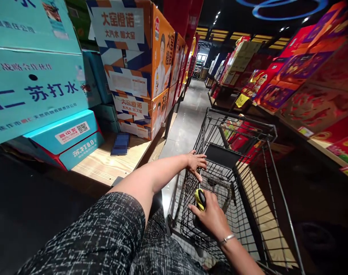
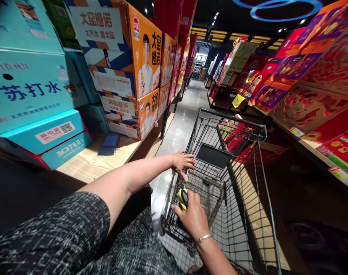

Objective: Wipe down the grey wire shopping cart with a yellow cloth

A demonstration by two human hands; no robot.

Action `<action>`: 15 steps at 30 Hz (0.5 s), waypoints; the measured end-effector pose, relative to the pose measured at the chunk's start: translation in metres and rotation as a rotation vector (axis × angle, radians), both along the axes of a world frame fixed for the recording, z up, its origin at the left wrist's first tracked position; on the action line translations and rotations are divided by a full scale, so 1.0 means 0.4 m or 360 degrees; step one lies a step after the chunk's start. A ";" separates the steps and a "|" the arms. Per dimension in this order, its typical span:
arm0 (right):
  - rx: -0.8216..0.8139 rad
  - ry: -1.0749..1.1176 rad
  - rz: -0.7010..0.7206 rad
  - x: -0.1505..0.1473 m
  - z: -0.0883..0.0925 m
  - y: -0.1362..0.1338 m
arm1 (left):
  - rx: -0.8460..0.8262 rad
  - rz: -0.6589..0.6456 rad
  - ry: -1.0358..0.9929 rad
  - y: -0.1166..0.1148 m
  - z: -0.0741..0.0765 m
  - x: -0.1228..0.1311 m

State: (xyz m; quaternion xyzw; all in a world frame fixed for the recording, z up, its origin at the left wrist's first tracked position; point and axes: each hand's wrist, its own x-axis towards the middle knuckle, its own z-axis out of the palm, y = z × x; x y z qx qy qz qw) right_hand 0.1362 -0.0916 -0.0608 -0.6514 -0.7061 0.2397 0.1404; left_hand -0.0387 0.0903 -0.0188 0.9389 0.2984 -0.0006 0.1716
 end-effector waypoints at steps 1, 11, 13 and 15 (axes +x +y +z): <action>0.0006 -0.0042 0.0009 -0.005 -0.003 -0.014 | 0.0018 -0.0009 -0.0004 0.001 -0.002 -0.004; 0.0294 0.0102 0.0170 0.025 -0.029 -0.023 | 0.0221 -0.0042 -0.0032 -0.011 -0.007 -0.032; 0.0301 0.0135 0.0217 0.066 -0.030 -0.020 | 0.0291 -0.0003 -0.0052 -0.023 -0.013 -0.007; 0.0315 0.0155 0.0266 0.124 -0.029 -0.016 | 0.0338 0.0055 -0.0059 -0.040 -0.018 0.029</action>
